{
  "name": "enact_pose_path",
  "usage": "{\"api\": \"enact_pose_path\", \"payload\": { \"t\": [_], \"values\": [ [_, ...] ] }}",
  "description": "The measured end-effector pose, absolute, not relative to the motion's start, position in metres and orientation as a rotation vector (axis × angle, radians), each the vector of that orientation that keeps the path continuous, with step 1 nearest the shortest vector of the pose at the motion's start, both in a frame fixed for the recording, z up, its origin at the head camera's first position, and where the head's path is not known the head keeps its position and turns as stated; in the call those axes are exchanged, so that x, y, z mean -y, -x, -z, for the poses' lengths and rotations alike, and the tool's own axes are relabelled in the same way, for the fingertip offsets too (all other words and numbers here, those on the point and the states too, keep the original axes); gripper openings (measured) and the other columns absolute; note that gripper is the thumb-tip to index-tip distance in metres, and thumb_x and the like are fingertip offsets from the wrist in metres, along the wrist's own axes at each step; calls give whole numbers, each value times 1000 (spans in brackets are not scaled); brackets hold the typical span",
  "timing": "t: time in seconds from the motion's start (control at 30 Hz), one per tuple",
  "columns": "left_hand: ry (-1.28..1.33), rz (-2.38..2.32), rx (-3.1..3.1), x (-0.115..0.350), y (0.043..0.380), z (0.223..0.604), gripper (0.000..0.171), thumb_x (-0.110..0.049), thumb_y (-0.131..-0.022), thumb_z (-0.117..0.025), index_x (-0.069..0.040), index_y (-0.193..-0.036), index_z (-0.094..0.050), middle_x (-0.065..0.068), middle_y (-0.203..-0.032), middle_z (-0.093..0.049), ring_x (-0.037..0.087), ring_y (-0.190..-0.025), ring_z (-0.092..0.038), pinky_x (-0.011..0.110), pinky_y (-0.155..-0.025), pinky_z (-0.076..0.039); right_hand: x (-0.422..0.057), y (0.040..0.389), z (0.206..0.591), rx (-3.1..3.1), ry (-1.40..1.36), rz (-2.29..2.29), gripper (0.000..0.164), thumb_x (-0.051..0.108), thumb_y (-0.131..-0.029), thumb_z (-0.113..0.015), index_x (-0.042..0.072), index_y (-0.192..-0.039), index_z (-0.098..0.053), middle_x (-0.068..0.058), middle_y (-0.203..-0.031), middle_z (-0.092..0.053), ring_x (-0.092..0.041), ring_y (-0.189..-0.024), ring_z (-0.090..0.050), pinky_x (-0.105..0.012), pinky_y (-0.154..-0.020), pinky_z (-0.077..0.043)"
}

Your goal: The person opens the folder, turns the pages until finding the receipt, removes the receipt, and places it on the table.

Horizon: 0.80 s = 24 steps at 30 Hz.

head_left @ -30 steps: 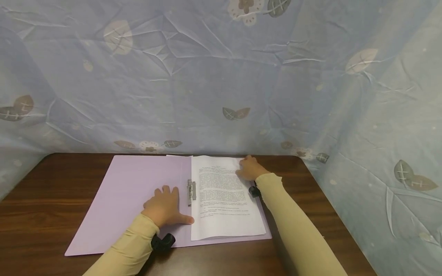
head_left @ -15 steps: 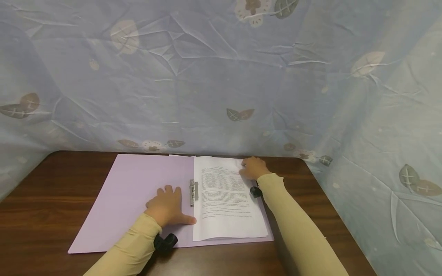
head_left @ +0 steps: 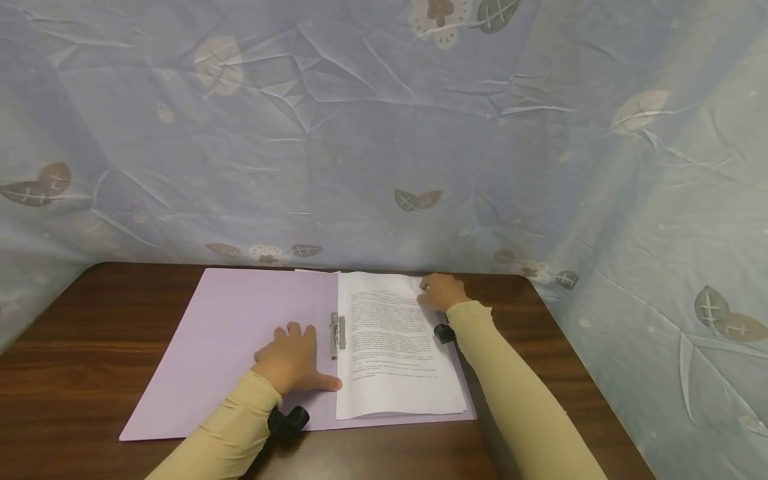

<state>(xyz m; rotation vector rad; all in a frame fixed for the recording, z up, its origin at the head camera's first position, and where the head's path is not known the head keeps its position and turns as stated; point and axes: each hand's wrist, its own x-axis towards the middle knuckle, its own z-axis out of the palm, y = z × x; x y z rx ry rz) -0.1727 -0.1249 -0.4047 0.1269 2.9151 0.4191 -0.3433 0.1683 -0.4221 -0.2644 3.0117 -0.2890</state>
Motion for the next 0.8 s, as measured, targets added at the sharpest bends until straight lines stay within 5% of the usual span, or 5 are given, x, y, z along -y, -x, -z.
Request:
{"api": "enact_pose_path", "payload": {
  "t": [0.43,0.57,0.8],
  "values": [
    [-133,-403,-2907,123,173,405,116,-69,-59,-90,8,-137,-52,36,-130,-50,54,-115,-52,77,-74,-50,-173,341,425,-3093,223,418,45,7,-93,-64,2,-137,-62,-20,-135,-66,-48,-133,-50,-65,-121,-18],
    [-128,-400,-2907,123,173,406,116,-69,-59,-91,8,-136,-52,36,-129,-50,53,-114,-52,76,-74,-50,-173,339,421,-3145,211,487,32,6,-94,-64,-1,-125,-60,-21,-118,-69,-45,-117,-59,-62,-115,-29],
    [-120,-392,-2913,124,172,406,115,-68,-59,-91,8,-137,-52,36,-129,-50,53,-114,-52,75,-74,-50,-183,326,408,-3081,234,744,21,16,-95,-68,1,-109,-68,-12,-97,-67,-28,-86,-58,-45,-80,-50]
  ]
}}
